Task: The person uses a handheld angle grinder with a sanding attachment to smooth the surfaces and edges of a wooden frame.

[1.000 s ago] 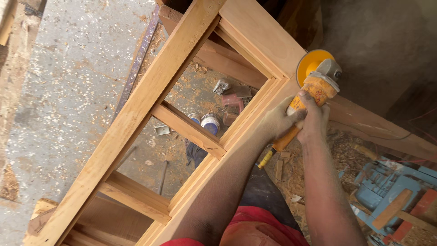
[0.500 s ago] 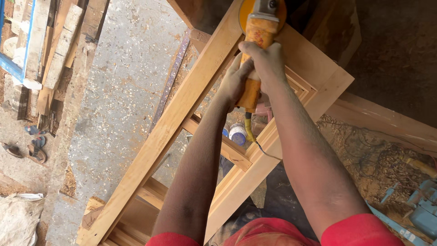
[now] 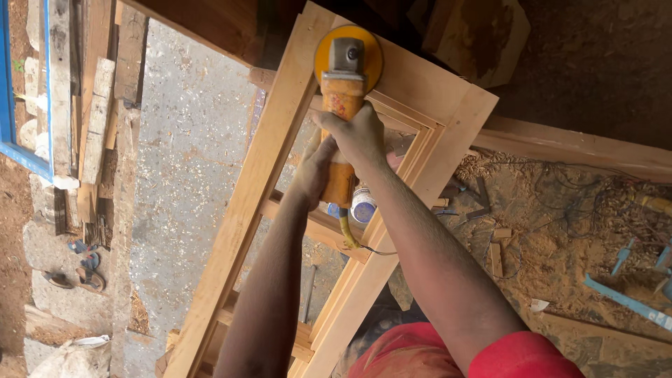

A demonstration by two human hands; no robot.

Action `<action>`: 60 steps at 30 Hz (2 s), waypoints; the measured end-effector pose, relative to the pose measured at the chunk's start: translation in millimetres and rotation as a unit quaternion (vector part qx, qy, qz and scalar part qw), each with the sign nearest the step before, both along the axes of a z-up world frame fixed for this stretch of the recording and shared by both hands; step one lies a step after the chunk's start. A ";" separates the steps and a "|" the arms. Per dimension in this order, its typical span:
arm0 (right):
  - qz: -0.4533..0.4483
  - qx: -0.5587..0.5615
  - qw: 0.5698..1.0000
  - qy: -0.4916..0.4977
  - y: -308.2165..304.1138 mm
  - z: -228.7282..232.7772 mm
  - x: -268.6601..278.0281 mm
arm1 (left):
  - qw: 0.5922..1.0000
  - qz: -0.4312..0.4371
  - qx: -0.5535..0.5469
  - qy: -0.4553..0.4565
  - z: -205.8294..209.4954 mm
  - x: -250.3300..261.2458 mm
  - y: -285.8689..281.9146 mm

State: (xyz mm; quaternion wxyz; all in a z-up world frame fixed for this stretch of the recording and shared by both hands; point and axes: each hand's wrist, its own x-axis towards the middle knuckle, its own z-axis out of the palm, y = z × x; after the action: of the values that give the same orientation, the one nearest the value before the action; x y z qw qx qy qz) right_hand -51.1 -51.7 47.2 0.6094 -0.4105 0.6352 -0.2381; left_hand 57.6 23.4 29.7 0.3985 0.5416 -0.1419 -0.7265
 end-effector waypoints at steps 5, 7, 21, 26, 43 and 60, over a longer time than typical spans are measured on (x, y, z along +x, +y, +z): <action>-0.096 -0.013 0.992 -0.077 29.3 -5.3 -86.5 | 0.994 -0.060 -0.090 0.032 -14.3 -79.4 10.7; -0.107 0.000 0.990 -0.089 33.6 -6.7 -115.0 | 0.993 -0.082 -0.074 0.030 -16.9 -104.5 11.1; -0.045 -0.022 0.996 -0.074 -6.3 -10.6 -30.3 | 0.999 -0.033 -0.024 -0.027 8.8 -25.4 -16.7; 0.013 -0.024 0.997 -0.073 -30.2 -12.2 30.8 | 0.998 0.001 -0.006 -0.065 11.1 26.4 -29.1; 0.023 0.014 0.999 -0.030 53.0 6.3 -114.2 | 0.994 0.063 -0.056 0.070 -2.0 -126.2 58.5; -0.129 0.065 0.989 -0.015 89.9 13.6 -195.4 | 0.996 -0.054 -0.055 -0.038 -12.9 -208.1 79.1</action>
State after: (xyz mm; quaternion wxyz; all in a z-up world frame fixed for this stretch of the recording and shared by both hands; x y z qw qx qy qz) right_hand -246.5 38.3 60.7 0.6084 -0.2807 0.6878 -0.2793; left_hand -150.5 102.4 16.8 0.3823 0.5371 -0.2259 -0.7171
